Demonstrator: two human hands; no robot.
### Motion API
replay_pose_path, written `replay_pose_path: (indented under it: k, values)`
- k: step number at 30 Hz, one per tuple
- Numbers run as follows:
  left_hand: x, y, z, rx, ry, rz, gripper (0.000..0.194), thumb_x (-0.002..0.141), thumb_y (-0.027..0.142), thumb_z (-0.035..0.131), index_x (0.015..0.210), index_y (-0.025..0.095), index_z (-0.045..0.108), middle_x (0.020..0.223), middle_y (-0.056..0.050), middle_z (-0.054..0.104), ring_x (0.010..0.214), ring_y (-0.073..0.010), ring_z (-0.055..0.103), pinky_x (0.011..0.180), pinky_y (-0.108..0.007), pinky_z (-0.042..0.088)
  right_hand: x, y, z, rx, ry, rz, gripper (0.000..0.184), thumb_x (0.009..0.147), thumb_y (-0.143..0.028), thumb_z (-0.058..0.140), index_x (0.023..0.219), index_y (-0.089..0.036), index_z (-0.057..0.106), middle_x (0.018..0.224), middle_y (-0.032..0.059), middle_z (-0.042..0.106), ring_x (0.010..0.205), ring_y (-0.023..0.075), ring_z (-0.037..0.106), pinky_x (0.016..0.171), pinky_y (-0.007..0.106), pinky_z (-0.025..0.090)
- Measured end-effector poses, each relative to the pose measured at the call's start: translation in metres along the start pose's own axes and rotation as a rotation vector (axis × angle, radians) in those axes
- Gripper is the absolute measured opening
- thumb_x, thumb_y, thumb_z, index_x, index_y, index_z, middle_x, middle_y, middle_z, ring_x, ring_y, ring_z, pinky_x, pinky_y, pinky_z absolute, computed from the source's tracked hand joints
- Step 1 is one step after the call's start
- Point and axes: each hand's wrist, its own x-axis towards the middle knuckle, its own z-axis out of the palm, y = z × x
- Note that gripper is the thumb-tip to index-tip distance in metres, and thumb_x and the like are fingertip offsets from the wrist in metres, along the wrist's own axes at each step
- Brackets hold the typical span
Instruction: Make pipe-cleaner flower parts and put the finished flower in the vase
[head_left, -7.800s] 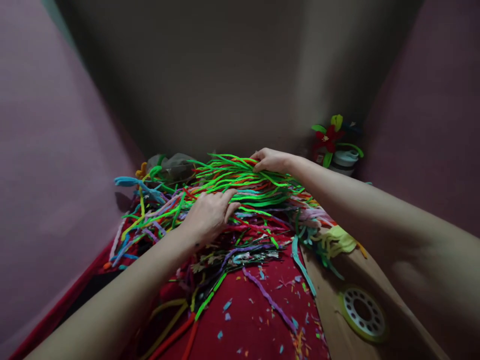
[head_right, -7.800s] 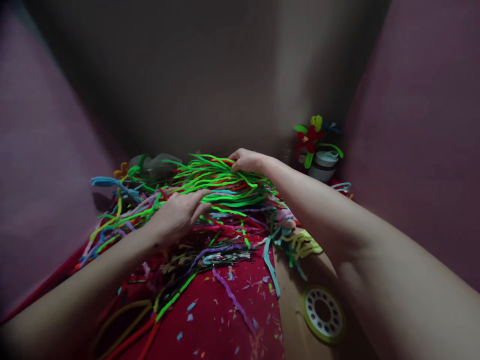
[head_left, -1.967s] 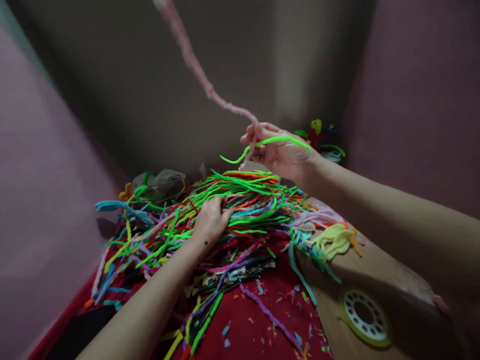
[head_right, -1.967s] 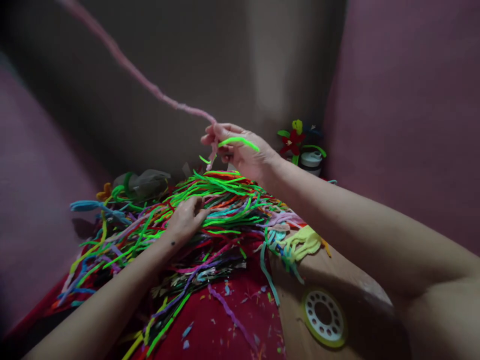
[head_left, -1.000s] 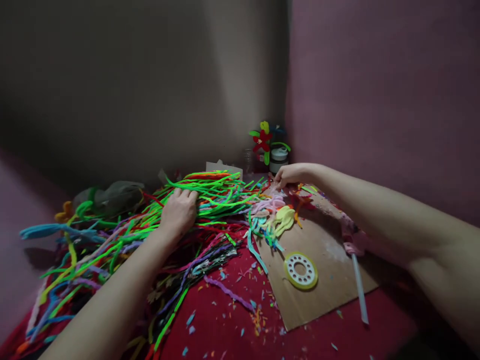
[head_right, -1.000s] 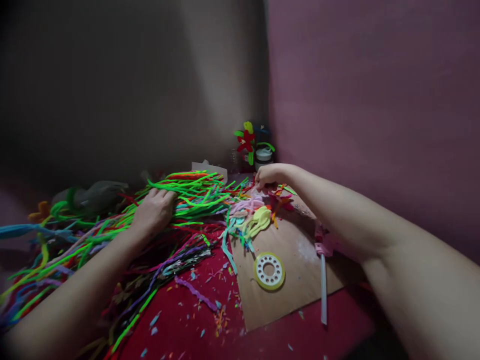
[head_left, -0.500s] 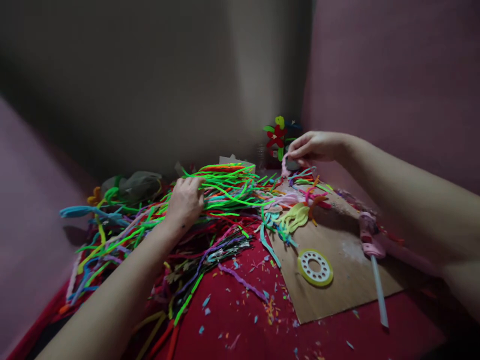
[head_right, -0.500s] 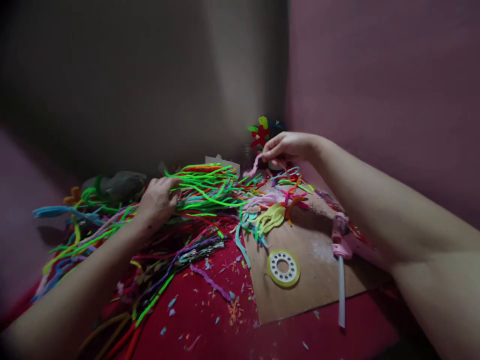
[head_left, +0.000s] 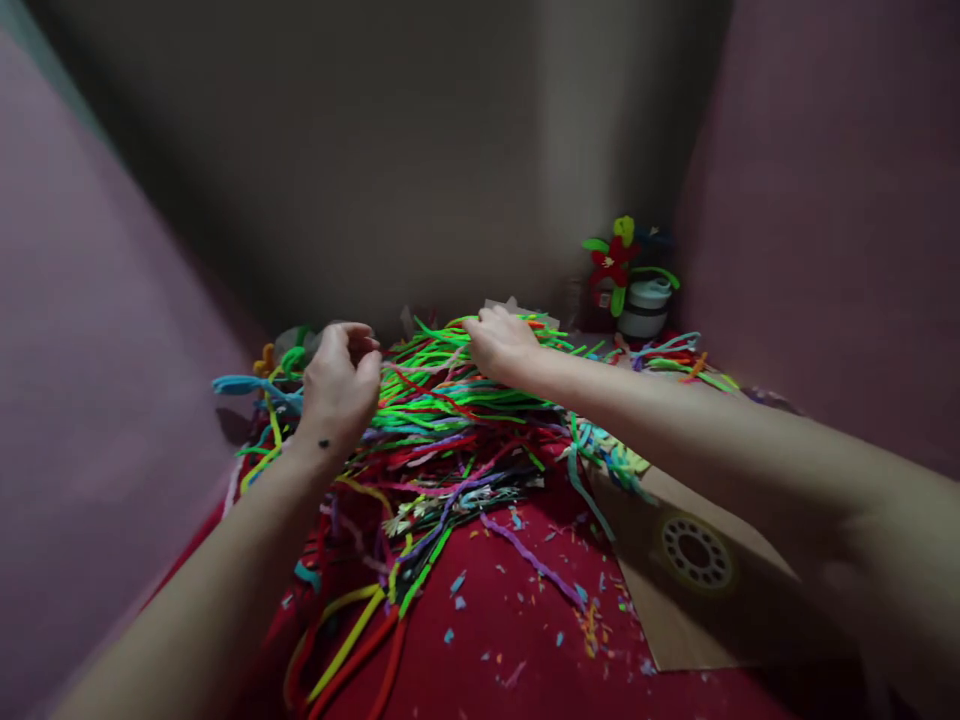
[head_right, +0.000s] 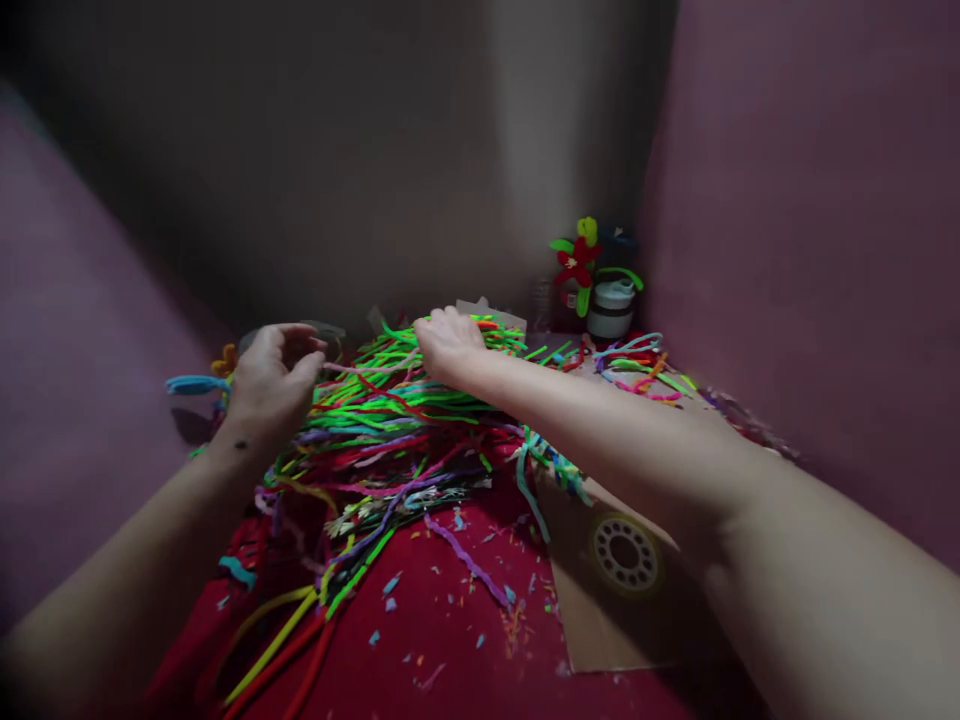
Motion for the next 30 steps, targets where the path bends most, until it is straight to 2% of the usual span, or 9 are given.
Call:
replay_pose_path:
  k: [3,5,8,11,15,19,23,26,30]
  values:
    - [-0.019,0.004,-0.004,0.052,-0.065,0.087,0.03,0.076,0.015,0.044,0.104,0.017,0.053,0.096,-0.006,0.063,0.092,-0.0187,0.06,0.085,-0.033,0.047,-0.019,-0.008,0.006,-0.075,0.052,-0.171,0.038,0.083,-0.036,0.052,0.113,-0.013,0.057,0.113,0.0181,0.054,0.107,0.0322,0.045,0.085,0.042,0.038]
    - [-0.029,0.007,-0.002,0.067,-0.133,0.14,0.028,0.078,0.016,0.043,0.105,0.017,0.053,0.099,-0.007,0.062,0.092,-0.019,0.06,0.085,-0.034,0.047,-0.031,-0.01,0.011,-0.102,-0.053,-0.33,0.054,0.078,-0.053,0.054,0.116,-0.015,0.056,0.112,0.0172,0.054,0.103,0.0332,0.046,0.084,0.045,0.038]
    - [-0.037,0.007,0.001,0.111,-0.229,0.224,0.027,0.082,0.024,0.046,0.106,0.014,0.053,0.101,-0.009,0.06,0.092,-0.0203,0.058,0.084,-0.035,0.047,-0.037,-0.007,0.023,-0.185,-0.175,-0.441,0.047,0.075,-0.042,0.06,0.114,-0.016,0.058,0.112,0.0163,0.056,0.102,0.0336,0.046,0.084,0.046,0.036]
    - [-0.041,0.001,0.004,0.23,-0.324,0.419,0.036,0.08,0.034,0.054,0.11,0.014,0.053,0.105,-0.011,0.059,0.099,-0.0245,0.054,0.088,-0.039,0.044,-0.022,0.002,0.03,-0.155,-0.193,-0.386,0.031,0.077,-0.016,0.051,0.105,-0.016,0.063,0.105,0.0138,0.061,0.097,0.0287,0.05,0.078,0.038,0.037]
    - [-0.047,-0.01,0.004,0.564,-0.382,0.725,0.025,0.083,0.026,0.052,0.105,0.019,0.059,0.117,-0.012,0.057,0.111,-0.0312,0.046,0.096,-0.048,0.035,0.013,0.018,0.022,0.122,-0.333,-0.232,0.021,0.069,-0.01,0.053,0.083,-0.015,0.068,0.076,0.0055,0.064,0.07,0.0172,0.053,0.062,0.027,0.035]
    - [-0.051,-0.021,0.003,0.729,-0.343,0.775,0.017,0.082,0.014,0.048,0.088,0.015,0.064,0.122,-0.015,0.055,0.114,-0.033,0.045,0.099,-0.049,0.032,0.036,0.033,0.01,0.295,-0.372,-0.092,0.02,0.071,-0.015,0.056,0.086,-0.014,0.069,0.062,-0.0009,0.059,0.053,0.0103,0.045,0.052,0.023,0.033]
    - [-0.056,-0.025,0.003,0.753,-0.323,0.854,0.02,0.082,0.012,0.047,0.089,0.013,0.066,0.122,-0.016,0.057,0.112,-0.0323,0.048,0.098,-0.048,0.035,0.042,0.041,0.008,0.479,-0.361,0.066,0.023,0.068,-0.016,0.063,0.089,-0.015,0.071,0.063,-0.0011,0.06,0.054,0.009,0.046,0.052,0.021,0.036]
    - [-0.062,-0.025,0.004,0.768,-0.253,0.942,0.022,0.082,0.011,0.048,0.093,0.01,0.067,0.131,-0.017,0.052,0.116,-0.0331,0.047,0.099,-0.047,0.035,0.044,0.043,0.01,0.54,-0.352,0.103,0.025,0.067,-0.014,0.063,0.09,-0.015,0.072,0.067,-0.0002,0.063,0.057,0.0101,0.051,0.055,0.021,0.041]
    - [-0.064,-0.023,0.008,0.78,-0.279,0.983,0.025,0.081,0.009,0.047,0.096,0.006,0.067,0.127,-0.02,0.055,0.107,-0.0312,0.053,0.093,-0.042,0.042,0.048,0.045,0.013,0.617,-0.37,0.096,0.025,0.067,-0.011,0.063,0.09,-0.017,0.072,0.073,0.0003,0.068,0.061,0.0124,0.057,0.057,0.022,0.044]
